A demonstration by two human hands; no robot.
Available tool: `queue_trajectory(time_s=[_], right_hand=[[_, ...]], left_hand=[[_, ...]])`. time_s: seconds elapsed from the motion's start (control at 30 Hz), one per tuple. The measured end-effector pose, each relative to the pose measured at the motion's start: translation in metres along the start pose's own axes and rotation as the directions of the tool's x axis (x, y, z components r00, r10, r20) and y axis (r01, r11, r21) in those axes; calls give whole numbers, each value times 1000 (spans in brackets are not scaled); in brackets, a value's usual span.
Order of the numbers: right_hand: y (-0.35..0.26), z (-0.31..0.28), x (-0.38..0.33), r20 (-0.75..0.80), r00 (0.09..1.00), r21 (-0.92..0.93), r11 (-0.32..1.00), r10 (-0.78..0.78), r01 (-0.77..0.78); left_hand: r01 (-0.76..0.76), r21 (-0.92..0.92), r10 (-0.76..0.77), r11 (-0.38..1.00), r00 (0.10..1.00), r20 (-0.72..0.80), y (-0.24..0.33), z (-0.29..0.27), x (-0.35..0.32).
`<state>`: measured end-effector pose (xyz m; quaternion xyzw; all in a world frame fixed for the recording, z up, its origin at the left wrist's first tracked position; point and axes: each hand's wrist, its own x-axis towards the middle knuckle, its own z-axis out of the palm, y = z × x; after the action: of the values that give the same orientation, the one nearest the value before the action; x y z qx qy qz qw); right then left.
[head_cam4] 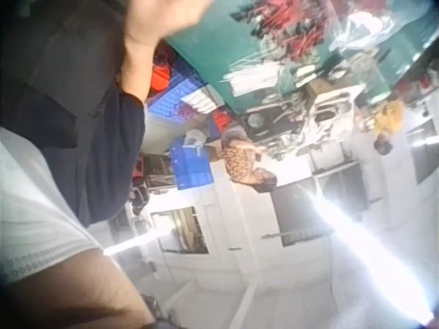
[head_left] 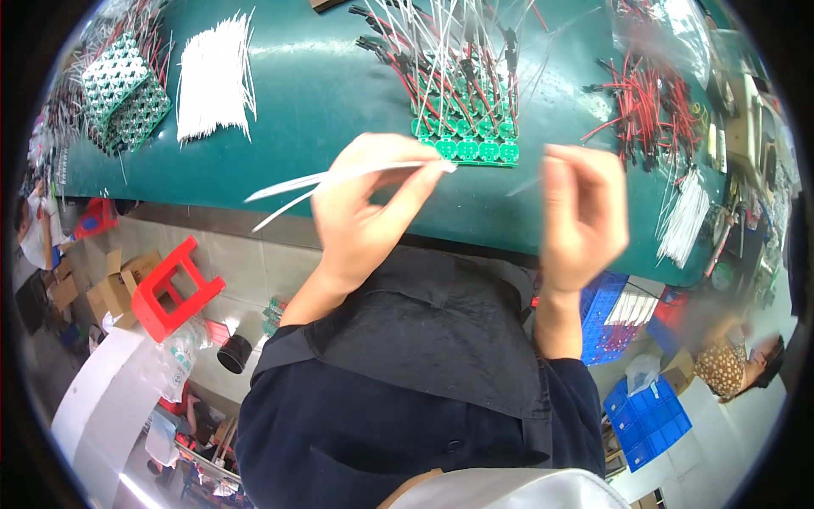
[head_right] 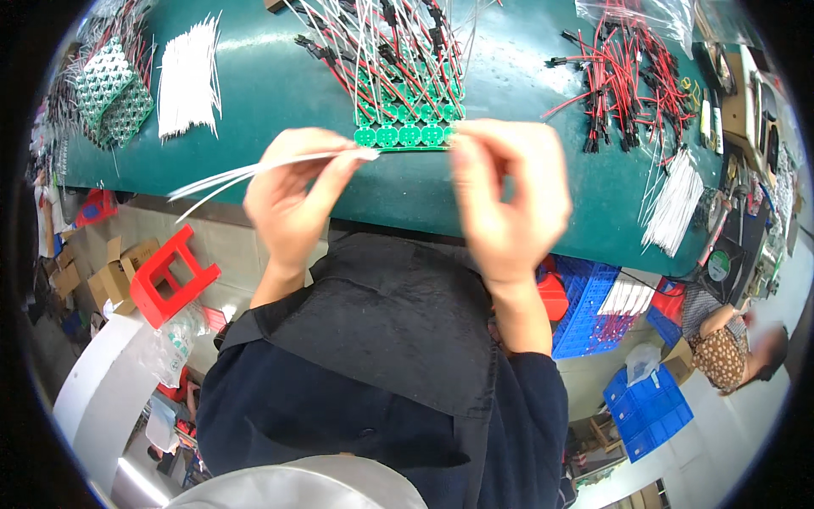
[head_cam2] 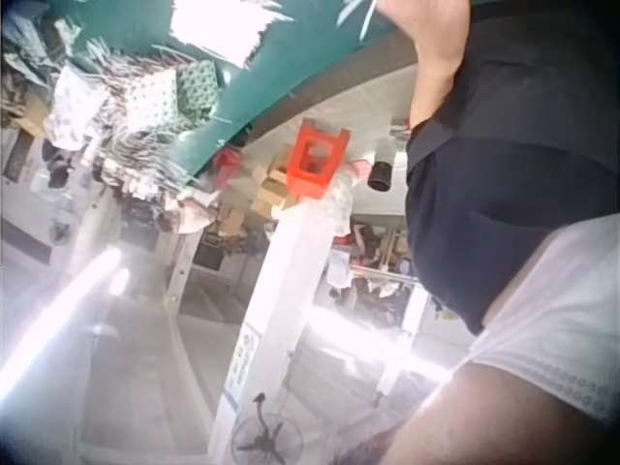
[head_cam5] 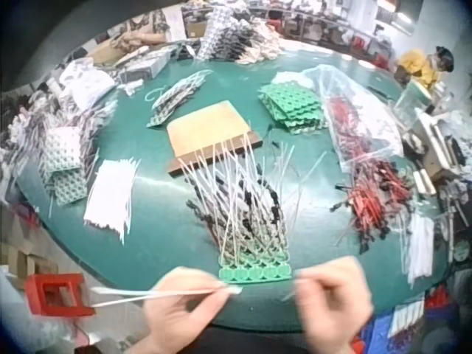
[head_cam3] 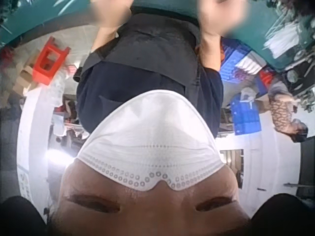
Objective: Assembling LED components and soldering wires onto circuit boards at a factory workstation.
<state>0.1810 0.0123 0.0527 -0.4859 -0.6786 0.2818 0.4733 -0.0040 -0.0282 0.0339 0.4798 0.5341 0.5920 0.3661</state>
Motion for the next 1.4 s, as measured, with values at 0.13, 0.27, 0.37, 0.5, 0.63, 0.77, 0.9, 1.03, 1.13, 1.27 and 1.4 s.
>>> queue_trajectory(time_s=[0.13,0.27,0.37,0.5,0.63,0.77,0.9,1.03,1.13,1.27,1.4], right_hand=[[45,-22,-10,-228,972,29,998,55,-50],[69,-23,-28,-167,967,-28,979,193,-200],[73,-23,-29,-135,975,-96,978,174,-188],[73,-25,-24,-113,985,-115,982,134,-147],[67,-23,-20,-112,964,114,967,241,-228],[63,-18,-17,-104,960,177,955,259,-238],[62,-13,-10,-115,953,136,955,280,-264],[69,-8,-11,-149,956,116,964,254,-238],[67,-5,-9,-175,958,126,970,228,-208],[68,-4,-8,-177,953,110,967,246,-229],[69,-3,-8,-173,954,127,967,243,-223]], left_hand=[[-136,237,129,962,991,43,-31,19,10],[-149,259,151,954,988,14,-39,25,12],[-93,284,102,954,995,-18,-41,25,12],[-81,287,95,954,995,-37,-42,26,11],[-66,266,86,962,994,-65,-43,27,10],[-123,373,142,919,990,-23,-43,27,11],[-145,449,137,882,989,51,-34,29,14],[-230,404,255,886,967,-8,-35,32,15],[-186,294,182,938,982,39,-32,36,15],[-181,318,178,931,983,38,-37,42,17],[-136,358,114,924,990,82,-38,41,16]])
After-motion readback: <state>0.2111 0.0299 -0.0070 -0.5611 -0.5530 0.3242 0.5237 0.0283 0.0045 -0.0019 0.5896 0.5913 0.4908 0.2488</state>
